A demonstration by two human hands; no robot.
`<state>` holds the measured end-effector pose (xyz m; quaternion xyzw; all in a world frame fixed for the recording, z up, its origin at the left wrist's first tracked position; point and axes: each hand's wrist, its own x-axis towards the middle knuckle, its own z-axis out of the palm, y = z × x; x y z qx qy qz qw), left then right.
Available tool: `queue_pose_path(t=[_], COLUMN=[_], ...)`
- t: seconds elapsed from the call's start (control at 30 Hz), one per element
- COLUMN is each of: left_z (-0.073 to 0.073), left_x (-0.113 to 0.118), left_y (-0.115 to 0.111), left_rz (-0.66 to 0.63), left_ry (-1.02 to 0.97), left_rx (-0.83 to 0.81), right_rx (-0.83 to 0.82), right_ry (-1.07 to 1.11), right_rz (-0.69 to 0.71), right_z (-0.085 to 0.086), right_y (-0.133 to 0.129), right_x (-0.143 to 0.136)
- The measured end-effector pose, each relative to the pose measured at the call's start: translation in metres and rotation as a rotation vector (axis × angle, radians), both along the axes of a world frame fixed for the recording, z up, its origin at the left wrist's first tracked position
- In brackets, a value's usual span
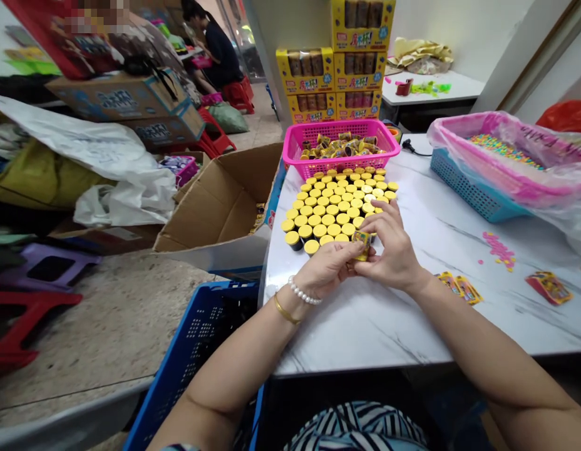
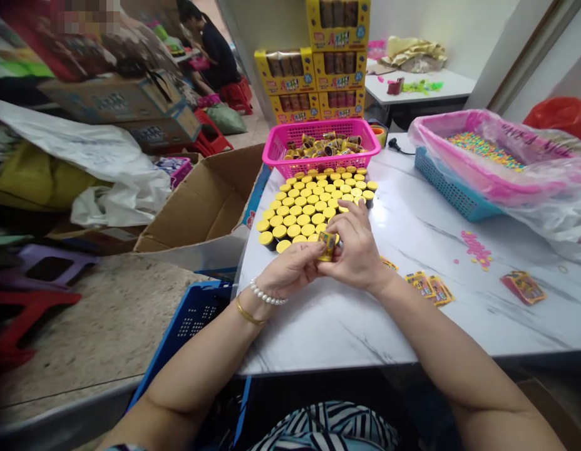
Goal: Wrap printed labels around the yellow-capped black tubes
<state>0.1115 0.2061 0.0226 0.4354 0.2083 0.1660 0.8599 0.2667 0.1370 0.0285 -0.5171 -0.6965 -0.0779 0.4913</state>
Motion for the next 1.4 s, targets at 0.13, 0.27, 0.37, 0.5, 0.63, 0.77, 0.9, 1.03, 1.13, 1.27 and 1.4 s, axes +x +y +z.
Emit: queue_pose_path(t=[0.13,0.27,0.37,0.5,0.63,0.77,0.9,1.03,1.13,1.27,1.4], left_z=[0.006,0.012,0.010,0.006,0.004,-0.003,-0.007,-0.002,0.001,0.002,0.005], left_x=[0.002,0.002,0.002,0.003,0.004,0.006,0.012,0.012,0.009,0.007,0.005], left_y=[-0.016,-0.024,-0.017,-0.009,-0.010,-0.011,-0.009,-0.010,-0.013,-0.017,-0.015], left_rz=[0.008,-0.104,0.164,0.227,0.118,0.200,0.356,0.369,0.327,0.239,0.234], left_ry=[0.071,0.101,0.099,0.003,-0.053,0.003,0.028,-0.123,-0.117,-0.031,0.025], left_rx=[0.133,0.204,0.137,0.121,0.217,0.278,0.266,0.145,0.072,0.182,0.326], right_rx=[0.006,0.040,0.077,0.096,0.047,-0.004,-0.094,-0.217,-0.333,-0.433,-0.399], right_ry=[0.031,0.073,0.040,0.031,0.044,0.050,0.064,0.102,0.132,0.223,0.212], right_rz=[-0.100,-0.224,-0.163,-0.078,-0.028,-0.027,-0.074,-0.080,-0.146,-0.363,-0.466], right_z=[-0.006,0.001,0.006,0.007,0.003,-0.004,-0.010,-0.001,0.021,0.065,0.114], right_y=[0.005,0.007,0.004,0.000,-0.002,0.001,0.004,0.007,0.037,0.117,0.177], right_x=[0.013,0.034,0.031,0.014,0.003,-0.005,-0.013,-0.013,0.000,0.041,0.079])
